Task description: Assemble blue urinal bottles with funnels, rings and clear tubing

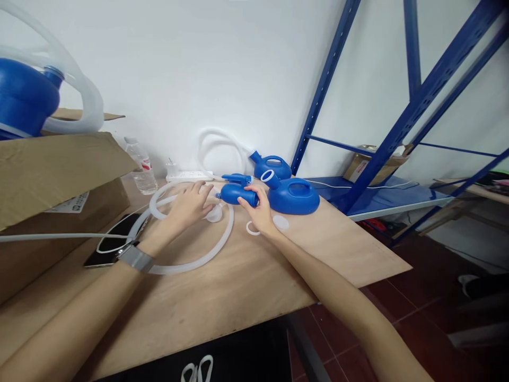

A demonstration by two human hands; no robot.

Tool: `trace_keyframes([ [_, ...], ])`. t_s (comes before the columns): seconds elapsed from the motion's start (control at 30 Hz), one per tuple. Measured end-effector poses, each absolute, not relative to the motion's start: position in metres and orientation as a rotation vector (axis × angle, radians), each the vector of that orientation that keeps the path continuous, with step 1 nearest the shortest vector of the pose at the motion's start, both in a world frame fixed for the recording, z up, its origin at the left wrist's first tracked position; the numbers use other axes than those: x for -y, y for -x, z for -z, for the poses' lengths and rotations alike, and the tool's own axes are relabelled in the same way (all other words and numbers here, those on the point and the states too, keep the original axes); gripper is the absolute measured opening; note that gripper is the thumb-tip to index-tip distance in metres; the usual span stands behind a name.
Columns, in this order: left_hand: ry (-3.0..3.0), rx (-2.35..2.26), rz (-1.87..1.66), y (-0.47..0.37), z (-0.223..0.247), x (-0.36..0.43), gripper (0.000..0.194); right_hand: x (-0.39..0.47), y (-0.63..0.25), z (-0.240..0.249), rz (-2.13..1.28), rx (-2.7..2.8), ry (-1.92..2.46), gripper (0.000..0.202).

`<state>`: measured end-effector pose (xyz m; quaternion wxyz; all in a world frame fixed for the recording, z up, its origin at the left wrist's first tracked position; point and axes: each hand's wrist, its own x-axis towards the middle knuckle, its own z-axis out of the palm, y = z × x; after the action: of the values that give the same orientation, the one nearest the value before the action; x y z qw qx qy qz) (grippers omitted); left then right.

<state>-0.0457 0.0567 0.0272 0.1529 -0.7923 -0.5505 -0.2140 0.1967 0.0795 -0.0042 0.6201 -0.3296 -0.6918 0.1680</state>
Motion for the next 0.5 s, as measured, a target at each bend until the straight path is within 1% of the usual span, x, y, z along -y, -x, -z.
trace_keyframes([
  [0.1, 2.347, 1.431, 0.699, 0.033, -0.027, -0.069, 0.035, -0.076, -0.195, 0.002, -0.395, 1.575, 0.753, 0.033],
  [0.2, 2.230, 1.465, 1.056, 0.026, -0.019, -0.069, 0.026, -0.078, -0.195, -0.001, -0.379, 1.531, 0.764, 0.032],
  [0.27, 2.162, 1.619, 1.277, 0.023, -0.014, -0.066, 0.023, -0.081, -0.197, -0.001, -0.400, 1.480, 0.766, 0.033],
  [0.33, 2.237, 1.863, 1.450, 0.021, -0.010, -0.064, 0.030, -0.083, -0.199, 0.000, -0.453, 1.434, 0.760, 0.035],
  [0.4, 2.401, 2.113, 1.702, 0.019, -0.007, -0.063, 0.036, -0.084, -0.199, 0.001, -0.496, 1.407, 0.747, 0.036],
  [0.5, 2.589, 2.227, 2.185, 0.017, -0.004, -0.065, 0.052, -0.081, -0.195, 0.003, -0.509, 1.400, 0.718, 0.034],
])
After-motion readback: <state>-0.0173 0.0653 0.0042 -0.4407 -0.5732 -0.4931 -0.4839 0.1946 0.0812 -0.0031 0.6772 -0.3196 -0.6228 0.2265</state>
